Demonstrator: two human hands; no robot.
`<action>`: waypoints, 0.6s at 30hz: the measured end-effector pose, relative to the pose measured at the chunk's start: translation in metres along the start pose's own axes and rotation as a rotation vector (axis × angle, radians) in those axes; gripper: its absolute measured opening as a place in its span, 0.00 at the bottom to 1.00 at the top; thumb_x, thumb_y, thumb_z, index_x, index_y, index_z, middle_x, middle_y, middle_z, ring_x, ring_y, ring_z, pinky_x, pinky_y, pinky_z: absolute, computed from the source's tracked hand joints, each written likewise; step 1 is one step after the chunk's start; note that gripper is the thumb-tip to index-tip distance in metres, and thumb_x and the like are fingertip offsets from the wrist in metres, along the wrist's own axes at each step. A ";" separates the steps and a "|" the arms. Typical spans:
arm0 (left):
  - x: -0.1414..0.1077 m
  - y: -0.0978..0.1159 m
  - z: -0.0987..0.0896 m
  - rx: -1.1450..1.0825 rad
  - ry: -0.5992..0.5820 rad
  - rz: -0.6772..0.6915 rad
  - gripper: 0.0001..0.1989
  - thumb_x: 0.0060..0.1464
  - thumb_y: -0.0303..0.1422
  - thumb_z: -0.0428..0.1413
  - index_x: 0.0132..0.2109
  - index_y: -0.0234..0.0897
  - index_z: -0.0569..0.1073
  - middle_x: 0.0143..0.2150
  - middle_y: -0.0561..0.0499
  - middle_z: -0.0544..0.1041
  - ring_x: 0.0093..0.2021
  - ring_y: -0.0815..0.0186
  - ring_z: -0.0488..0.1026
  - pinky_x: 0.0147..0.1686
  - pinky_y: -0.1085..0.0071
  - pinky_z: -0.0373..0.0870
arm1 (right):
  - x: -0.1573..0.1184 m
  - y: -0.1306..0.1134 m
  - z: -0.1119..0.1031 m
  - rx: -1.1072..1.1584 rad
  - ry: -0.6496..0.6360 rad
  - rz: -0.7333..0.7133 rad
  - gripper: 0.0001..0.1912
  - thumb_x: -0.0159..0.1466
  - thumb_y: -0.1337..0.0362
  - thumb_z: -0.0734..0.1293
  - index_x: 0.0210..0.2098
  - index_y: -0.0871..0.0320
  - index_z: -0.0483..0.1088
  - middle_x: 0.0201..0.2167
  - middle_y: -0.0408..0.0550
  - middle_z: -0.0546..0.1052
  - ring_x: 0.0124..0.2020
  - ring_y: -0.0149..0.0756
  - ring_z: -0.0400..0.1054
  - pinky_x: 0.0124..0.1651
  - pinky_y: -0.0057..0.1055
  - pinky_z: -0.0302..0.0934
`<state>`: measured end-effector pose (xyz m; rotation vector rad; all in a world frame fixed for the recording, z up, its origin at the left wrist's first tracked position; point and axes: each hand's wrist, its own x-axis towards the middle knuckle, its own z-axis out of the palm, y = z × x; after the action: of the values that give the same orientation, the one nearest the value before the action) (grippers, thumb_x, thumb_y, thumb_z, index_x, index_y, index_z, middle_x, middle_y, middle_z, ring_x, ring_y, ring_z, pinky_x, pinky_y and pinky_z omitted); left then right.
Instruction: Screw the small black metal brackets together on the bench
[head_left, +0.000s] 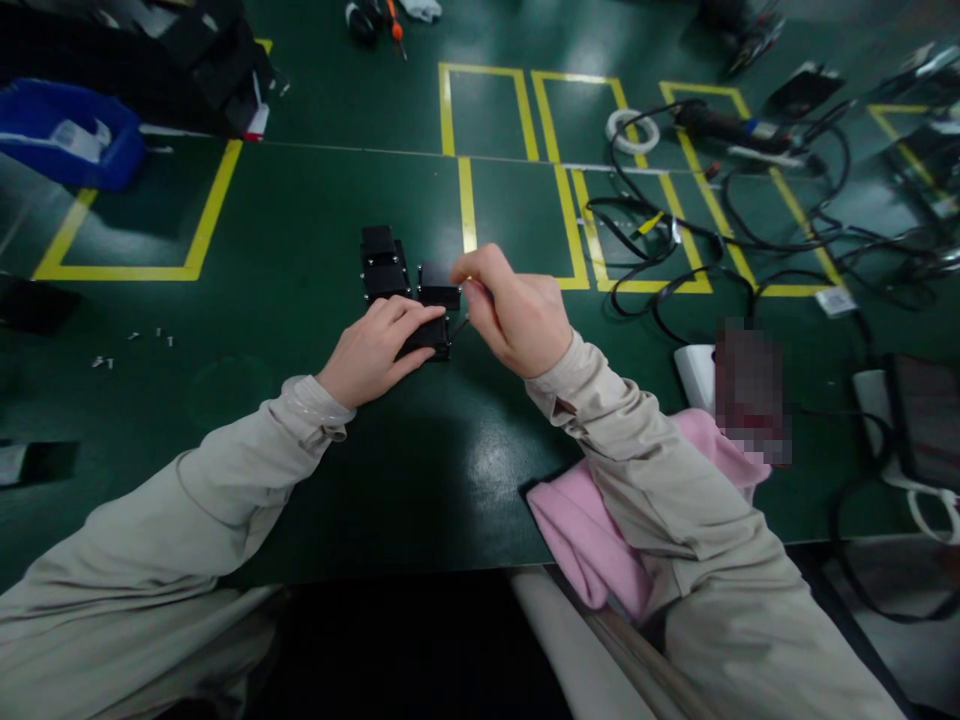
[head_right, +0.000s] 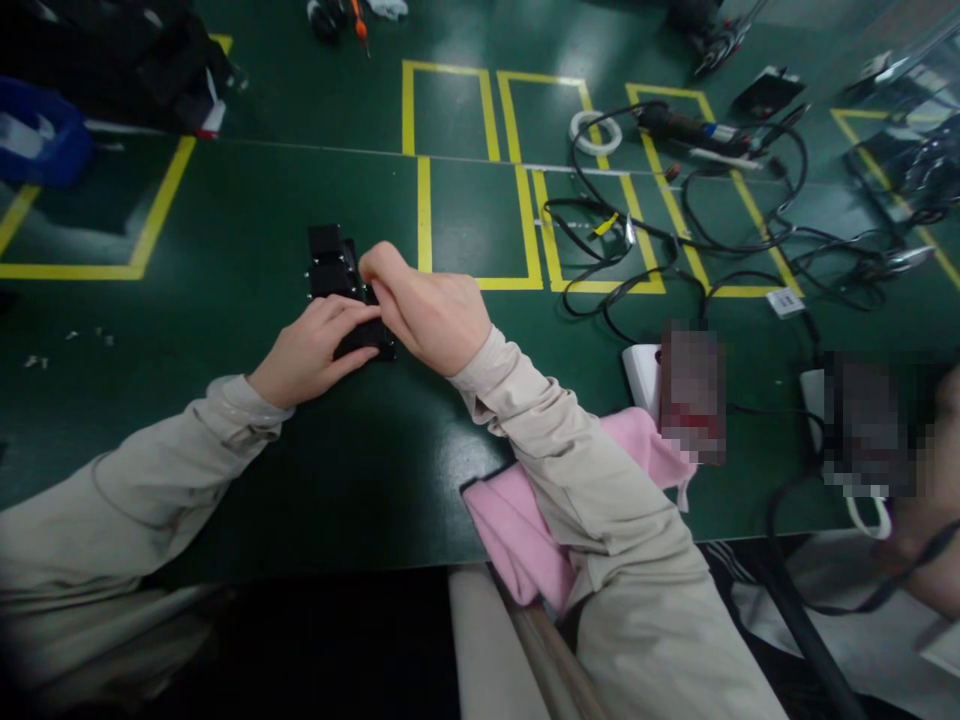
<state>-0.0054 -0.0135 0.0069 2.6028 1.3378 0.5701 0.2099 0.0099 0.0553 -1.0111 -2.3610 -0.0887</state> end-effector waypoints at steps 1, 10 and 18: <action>0.000 0.000 0.000 0.001 0.001 -0.001 0.22 0.65 0.35 0.53 0.64 0.36 0.67 0.55 0.42 0.72 0.52 0.53 0.70 0.50 0.57 0.72 | 0.000 0.000 0.000 0.008 0.001 -0.002 0.28 0.74 0.58 0.41 0.46 0.61 0.69 0.27 0.42 0.73 0.25 0.24 0.68 0.31 0.25 0.53; 0.001 0.002 0.000 -0.006 -0.002 -0.010 0.22 0.65 0.35 0.53 0.63 0.36 0.67 0.55 0.42 0.73 0.52 0.54 0.70 0.51 0.57 0.71 | 0.000 0.000 -0.004 0.022 -0.035 0.041 0.28 0.74 0.54 0.43 0.46 0.60 0.69 0.28 0.43 0.75 0.25 0.24 0.67 0.32 0.24 0.56; 0.001 0.002 0.000 -0.022 -0.017 -0.017 0.22 0.65 0.35 0.52 0.63 0.36 0.67 0.55 0.41 0.72 0.52 0.53 0.69 0.52 0.55 0.71 | 0.000 0.001 -0.001 0.041 -0.049 0.027 0.27 0.74 0.56 0.43 0.47 0.61 0.68 0.33 0.45 0.76 0.28 0.24 0.68 0.34 0.24 0.57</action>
<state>-0.0033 -0.0141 0.0080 2.5707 1.3392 0.5551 0.2110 0.0104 0.0557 -1.0368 -2.3830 -0.0055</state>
